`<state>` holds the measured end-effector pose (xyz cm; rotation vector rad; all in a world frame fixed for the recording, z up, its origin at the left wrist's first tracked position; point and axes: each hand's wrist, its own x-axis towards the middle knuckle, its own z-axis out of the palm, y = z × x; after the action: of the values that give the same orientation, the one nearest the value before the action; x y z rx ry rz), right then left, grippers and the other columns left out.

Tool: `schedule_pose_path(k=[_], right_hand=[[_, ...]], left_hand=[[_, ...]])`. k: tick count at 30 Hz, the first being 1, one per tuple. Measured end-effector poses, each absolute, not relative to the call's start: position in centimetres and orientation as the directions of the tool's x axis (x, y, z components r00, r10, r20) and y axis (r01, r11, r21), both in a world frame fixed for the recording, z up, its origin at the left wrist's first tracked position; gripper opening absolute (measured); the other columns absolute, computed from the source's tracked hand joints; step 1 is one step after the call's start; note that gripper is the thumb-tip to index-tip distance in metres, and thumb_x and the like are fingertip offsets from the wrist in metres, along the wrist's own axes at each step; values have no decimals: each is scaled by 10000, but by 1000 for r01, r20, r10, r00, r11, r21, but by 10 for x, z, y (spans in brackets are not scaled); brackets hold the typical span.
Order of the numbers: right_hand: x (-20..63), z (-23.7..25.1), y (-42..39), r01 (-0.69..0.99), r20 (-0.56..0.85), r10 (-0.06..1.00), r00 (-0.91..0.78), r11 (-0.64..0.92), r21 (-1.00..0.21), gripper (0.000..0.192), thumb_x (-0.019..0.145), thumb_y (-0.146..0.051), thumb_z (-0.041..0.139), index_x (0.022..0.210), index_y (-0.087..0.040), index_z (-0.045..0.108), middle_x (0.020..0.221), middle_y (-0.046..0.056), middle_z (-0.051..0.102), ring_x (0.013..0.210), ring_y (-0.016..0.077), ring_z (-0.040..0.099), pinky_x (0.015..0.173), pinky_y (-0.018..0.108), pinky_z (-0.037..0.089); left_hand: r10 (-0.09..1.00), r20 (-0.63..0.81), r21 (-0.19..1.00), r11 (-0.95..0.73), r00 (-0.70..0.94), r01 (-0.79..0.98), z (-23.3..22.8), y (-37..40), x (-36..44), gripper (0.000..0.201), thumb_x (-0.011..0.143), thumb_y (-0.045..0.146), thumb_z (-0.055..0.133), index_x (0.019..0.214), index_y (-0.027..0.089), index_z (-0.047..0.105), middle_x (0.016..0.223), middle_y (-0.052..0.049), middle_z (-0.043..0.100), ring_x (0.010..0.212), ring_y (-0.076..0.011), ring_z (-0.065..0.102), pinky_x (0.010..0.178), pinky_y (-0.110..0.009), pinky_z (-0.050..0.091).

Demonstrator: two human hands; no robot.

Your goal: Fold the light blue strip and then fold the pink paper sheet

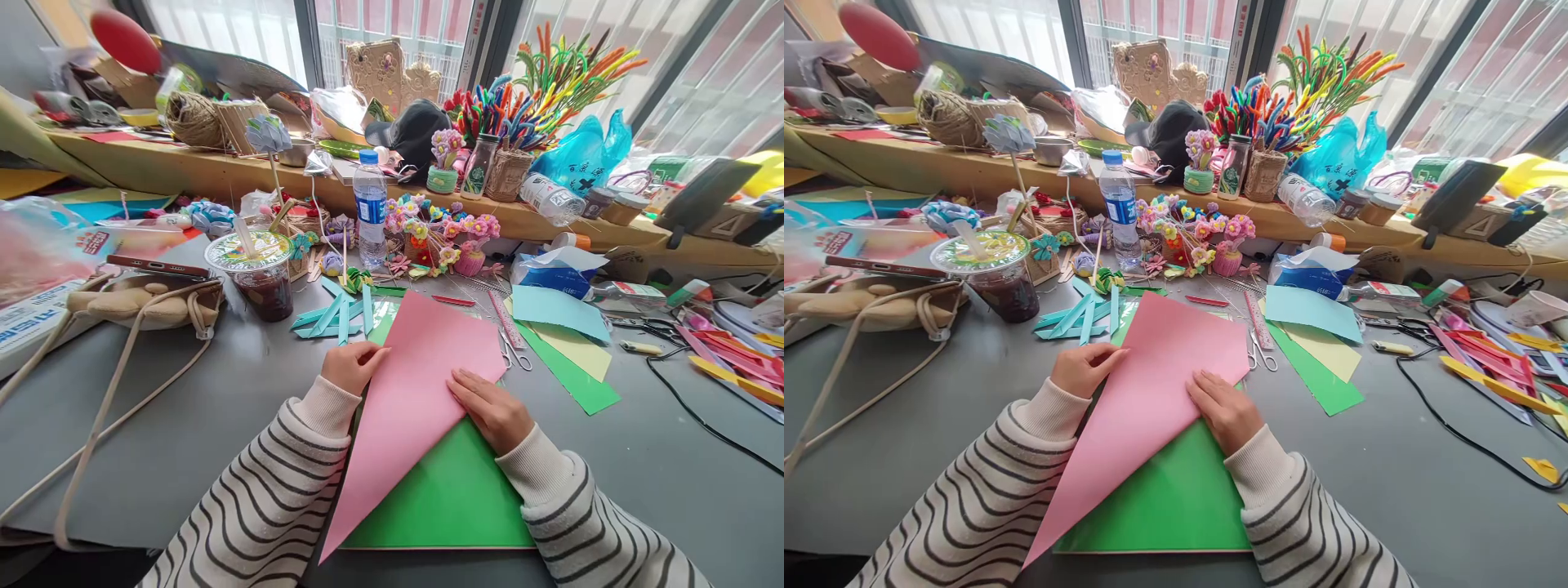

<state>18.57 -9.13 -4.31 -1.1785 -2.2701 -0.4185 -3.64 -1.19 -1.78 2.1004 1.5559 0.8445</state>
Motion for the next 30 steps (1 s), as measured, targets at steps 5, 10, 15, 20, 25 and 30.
schedule_pose_path(k=[5, 10, 15, 20, 25, 30], right_hand=[[189, -49, -90, 844, 559, 723, -407, 531, -72, 276, 793, -205, 420, 993, -80, 563, 1025, 124, 570, 985, 205, 507, 837, 346, 447], [192, -51, -91, 859, 528, 752, -394, 506, -80, 304, 804, -217, 396, 1026, -68, 541, 1058, 124, 546, 1015, 216, 482, 850, 374, 431], [192, -51, -91, 856, 494, 769, -407, 509, -87, 318, 815, -209, 365, 1042, -57, 528, 1079, 124, 530, 1037, 219, 462, 859, 386, 419], [193, -52, -91, 858, 482, 778, -403, 504, -97, 320, 816, -211, 360, 1048, -63, 524, 1082, 118, 527, 1044, 208, 455, 870, 374, 412], [194, -52, -91, 857, 469, 782, -410, 506, -95, 314, 811, -209, 371, 1062, -90, 517, 1092, 106, 521, 1055, 193, 444, 888, 358, 397], [192, -51, -91, 864, 479, 790, -382, 490, -119, 314, 818, -212, 352, 1048, -92, 529, 1084, 105, 529, 1048, 193, 451, 884, 359, 398]], left_hand=[[949, 254, 603, -308, 189, 736, -21, -12, -38, 243, 687, 366, 494, 689, 189, 662, 658, 8, 655, 573, -101, 559, 536, -181, 376], [942, 296, 499, -295, 159, 815, -25, -12, -37, 230, 689, 385, 488, 702, 238, 665, 649, 12, 638, 603, -118, 552, 538, -205, 359], [943, 269, 452, -303, 196, 839, -22, -12, -37, 244, 695, 386, 474, 676, 216, 648, 633, -5, 606, 590, -128, 536, 536, -222, 353], [964, 142, 600, -263, 223, 756, -17, -8, -38, 272, 652, 384, 523, 804, 159, 505, 575, 17, 574, 540, -123, 531, 544, -227, 385], [947, 133, 611, -309, 291, 729, -15, -1, -40, 360, 634, 352, 548, 877, 163, 363, 537, 52, 521, 483, -119, 506, 501, -229, 388], [867, 128, 511, -473, 481, 717, -2, 0, -55, 268, 683, 346, 498, 844, 153, 405, 563, 28, 521, 488, -121, 503, 504, -240, 401]])
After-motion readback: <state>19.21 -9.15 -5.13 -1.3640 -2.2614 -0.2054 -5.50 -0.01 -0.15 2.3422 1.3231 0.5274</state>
